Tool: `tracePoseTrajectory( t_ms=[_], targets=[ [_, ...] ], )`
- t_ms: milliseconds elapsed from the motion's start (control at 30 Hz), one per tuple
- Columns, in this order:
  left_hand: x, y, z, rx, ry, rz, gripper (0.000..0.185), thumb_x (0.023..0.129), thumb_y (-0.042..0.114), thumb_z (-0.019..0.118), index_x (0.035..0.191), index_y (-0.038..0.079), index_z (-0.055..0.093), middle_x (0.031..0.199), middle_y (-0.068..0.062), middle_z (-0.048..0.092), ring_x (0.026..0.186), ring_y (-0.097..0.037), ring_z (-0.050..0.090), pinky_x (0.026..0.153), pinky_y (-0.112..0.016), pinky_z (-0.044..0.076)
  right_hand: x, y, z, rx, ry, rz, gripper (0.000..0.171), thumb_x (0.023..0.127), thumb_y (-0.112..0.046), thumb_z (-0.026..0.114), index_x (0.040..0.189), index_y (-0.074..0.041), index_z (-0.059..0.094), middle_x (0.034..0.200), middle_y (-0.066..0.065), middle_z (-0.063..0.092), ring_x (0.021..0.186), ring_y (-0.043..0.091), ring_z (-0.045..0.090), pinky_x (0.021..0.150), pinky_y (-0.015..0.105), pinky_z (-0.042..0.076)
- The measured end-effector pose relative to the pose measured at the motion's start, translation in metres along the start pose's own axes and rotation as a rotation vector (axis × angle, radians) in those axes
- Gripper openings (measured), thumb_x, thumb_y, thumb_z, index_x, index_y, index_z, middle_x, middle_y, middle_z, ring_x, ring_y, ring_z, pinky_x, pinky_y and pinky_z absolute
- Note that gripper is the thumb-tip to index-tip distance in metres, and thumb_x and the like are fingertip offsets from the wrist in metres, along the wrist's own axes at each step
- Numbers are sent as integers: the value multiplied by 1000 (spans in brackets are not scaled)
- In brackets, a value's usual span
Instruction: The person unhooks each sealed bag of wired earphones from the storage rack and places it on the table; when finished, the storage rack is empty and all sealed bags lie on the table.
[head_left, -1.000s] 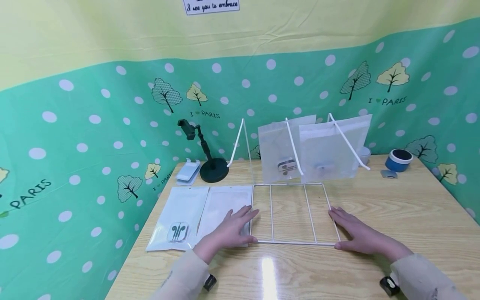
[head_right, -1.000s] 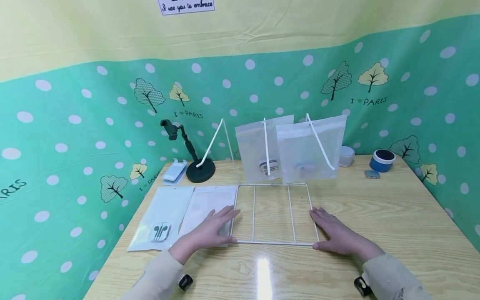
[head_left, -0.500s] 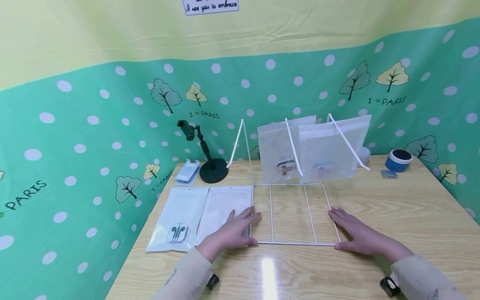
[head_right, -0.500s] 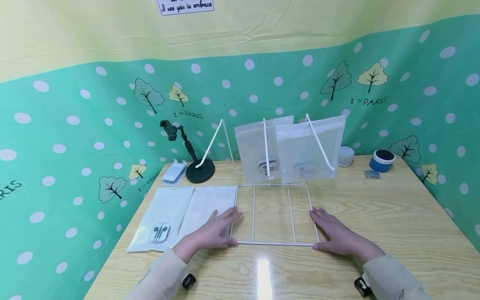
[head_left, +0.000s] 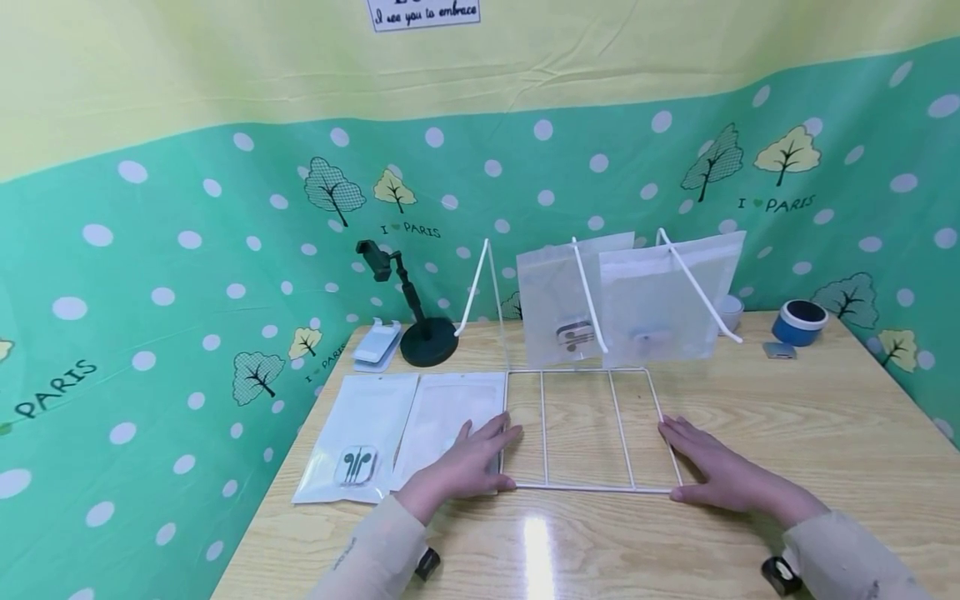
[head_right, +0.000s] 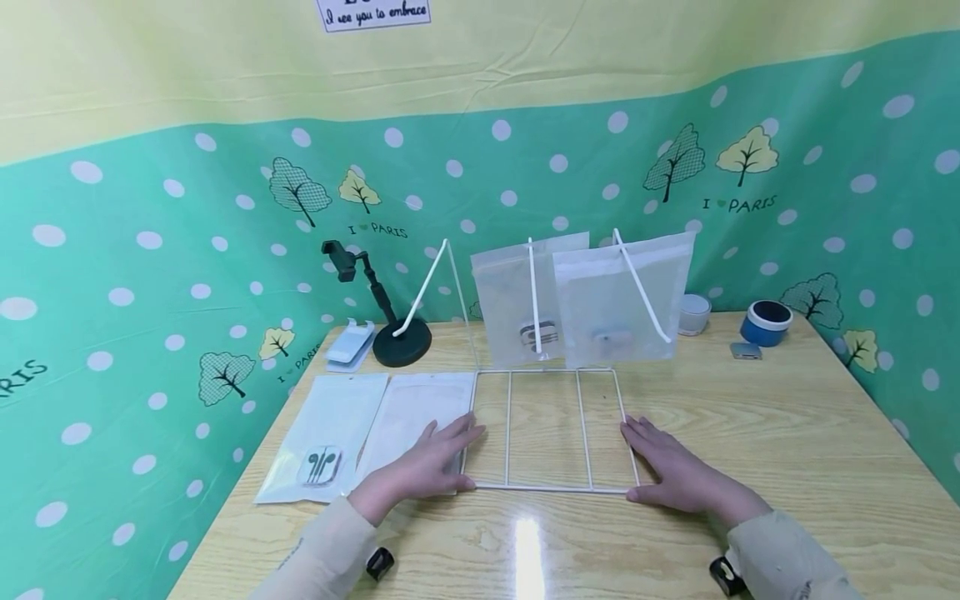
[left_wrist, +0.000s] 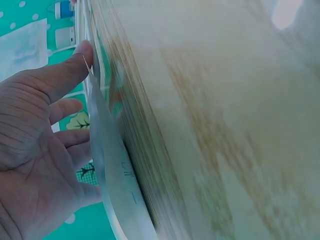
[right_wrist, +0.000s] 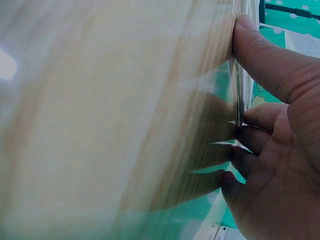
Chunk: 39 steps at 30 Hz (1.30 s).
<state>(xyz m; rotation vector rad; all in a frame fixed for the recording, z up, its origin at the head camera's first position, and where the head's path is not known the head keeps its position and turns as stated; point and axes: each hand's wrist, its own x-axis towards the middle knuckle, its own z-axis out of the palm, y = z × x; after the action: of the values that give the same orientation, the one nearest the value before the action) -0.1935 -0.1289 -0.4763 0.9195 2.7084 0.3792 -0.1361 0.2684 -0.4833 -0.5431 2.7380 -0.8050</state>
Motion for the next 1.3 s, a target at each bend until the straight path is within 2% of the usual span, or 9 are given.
tracePoseTrajectory(
  t_ms=[267,767,1300],
  targets=[
    [-2,1,-1,-4,8,9,78,84,42,75,150,18,40,157,-11,30,146,-27,23,115,-60,13,0,3,1,3,4,5,99,80,-51,73,151,3,29,156,28,19,140,52,17,108,68,18],
    [1,4,-1,7,-6,-38,81,81,44,77,150,20,40,157,-9,29,146,-23,23,117,-57,12,1,4,2,0,11,0,99,80,-52,73,151,2,29,156,28,20,140,52,18,108,68,19],
    [1,5,-2,23,7,-37,84,79,44,78,149,18,40,156,-9,32,145,-23,25,115,-59,15,-1,2,-1,2,15,-20,99,79,-52,73,150,3,31,155,29,21,139,53,19,107,68,21]
  ],
)
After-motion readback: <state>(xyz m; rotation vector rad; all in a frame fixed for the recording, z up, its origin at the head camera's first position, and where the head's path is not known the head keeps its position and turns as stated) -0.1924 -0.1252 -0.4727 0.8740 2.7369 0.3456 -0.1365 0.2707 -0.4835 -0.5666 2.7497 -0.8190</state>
